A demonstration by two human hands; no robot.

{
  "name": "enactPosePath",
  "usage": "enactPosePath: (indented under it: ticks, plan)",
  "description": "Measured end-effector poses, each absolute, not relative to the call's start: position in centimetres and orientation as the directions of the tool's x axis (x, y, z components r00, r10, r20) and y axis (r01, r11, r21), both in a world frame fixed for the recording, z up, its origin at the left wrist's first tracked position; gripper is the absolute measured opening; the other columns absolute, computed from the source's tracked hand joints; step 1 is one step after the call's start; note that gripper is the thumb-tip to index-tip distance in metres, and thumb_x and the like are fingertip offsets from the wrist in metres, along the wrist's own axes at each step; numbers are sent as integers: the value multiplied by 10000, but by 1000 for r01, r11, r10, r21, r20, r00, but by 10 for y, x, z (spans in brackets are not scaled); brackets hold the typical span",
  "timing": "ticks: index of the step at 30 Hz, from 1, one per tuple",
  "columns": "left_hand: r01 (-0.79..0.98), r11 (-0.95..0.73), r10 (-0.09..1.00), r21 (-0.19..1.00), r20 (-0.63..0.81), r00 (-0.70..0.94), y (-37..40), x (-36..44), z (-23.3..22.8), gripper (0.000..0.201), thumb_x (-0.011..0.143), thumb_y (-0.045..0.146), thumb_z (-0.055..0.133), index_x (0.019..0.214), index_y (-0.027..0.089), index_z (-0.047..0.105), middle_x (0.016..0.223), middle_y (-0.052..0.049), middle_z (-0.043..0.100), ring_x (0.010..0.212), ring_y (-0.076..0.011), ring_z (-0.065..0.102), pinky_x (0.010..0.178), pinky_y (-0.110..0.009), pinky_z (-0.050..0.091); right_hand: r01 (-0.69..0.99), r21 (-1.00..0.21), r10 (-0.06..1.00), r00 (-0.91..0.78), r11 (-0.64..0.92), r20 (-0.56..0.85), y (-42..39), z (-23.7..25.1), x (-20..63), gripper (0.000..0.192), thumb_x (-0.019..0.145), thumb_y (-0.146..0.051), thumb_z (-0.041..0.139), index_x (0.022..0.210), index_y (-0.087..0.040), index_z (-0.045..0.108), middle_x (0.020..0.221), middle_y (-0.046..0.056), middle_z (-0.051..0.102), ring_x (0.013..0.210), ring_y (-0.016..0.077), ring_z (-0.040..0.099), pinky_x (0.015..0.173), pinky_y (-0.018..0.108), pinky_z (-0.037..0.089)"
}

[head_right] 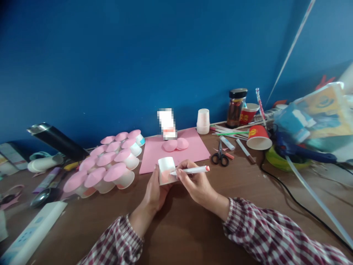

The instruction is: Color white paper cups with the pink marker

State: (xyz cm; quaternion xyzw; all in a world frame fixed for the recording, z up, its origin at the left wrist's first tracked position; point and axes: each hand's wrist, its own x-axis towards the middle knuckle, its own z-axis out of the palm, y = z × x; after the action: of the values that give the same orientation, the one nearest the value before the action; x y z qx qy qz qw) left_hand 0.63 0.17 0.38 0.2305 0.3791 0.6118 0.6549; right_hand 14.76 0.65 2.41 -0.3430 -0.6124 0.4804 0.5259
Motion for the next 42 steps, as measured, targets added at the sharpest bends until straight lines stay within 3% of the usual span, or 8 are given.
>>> enactPosePath:
  ticks: [6,11,17,23,28,32,37,42]
  plan:
    - [-607,134,978,783,-202,-44,2,6,4,482,841,603,514,851,140,648,773,-86,686,712,-214,633,747,-368,505,-29,-948,907,-283,318,313,6,26,149,265,927,-389,544,759,-184,547,654,-13,530,583,110,482,522,219,415]
    - [-605,149,979,782,-205,-23,1,7,7,443,843,566,540,893,140,650,835,-93,707,760,-233,652,758,-367,504,-66,-951,922,-231,304,311,6,23,148,226,920,-393,548,825,-189,556,669,-23,521,566,105,465,511,217,396]
    - [-593,144,980,792,-196,-24,2,6,5,489,839,609,518,853,135,636,743,-59,668,683,-185,613,744,-355,503,7,-947,899,-315,322,303,6,30,149,274,922,-365,536,714,-187,532,618,-19,535,583,118,499,550,232,415]
    - [-597,134,982,791,-186,-26,1,7,5,507,827,606,542,958,124,631,860,-97,688,782,-221,634,732,-348,500,-22,-940,904,-269,341,334,6,27,148,198,922,-347,536,809,-186,556,692,-2,573,619,127,523,570,245,432]
    - [-575,121,981,809,-185,-54,1,9,8,481,824,604,551,914,136,616,772,-67,670,717,-197,618,679,-320,497,-4,-939,891,-315,344,328,6,27,149,216,923,-300,531,739,-187,535,639,-13,550,599,120,509,568,238,421]
    - [-587,127,981,800,-190,-47,1,9,7,492,806,604,576,950,136,629,836,-98,685,811,-232,635,730,-344,510,-14,-937,903,-261,349,340,6,27,150,156,920,-283,532,801,-186,555,694,-3,572,622,124,519,574,237,423]
    - [-582,132,979,802,-198,-50,1,8,5,517,791,618,584,949,128,632,863,-109,686,874,-261,644,795,-386,515,8,-940,883,-346,341,317,6,27,151,207,917,-254,524,722,-187,533,627,-15,545,592,121,508,566,236,413]
    - [-587,121,978,801,-196,-66,1,8,6,566,763,621,619,995,105,640,930,-135,693,931,-268,645,840,-388,506,-3,-931,895,-273,365,352,6,27,150,146,917,-265,525,800,-184,557,693,1,577,624,127,527,575,240,427]
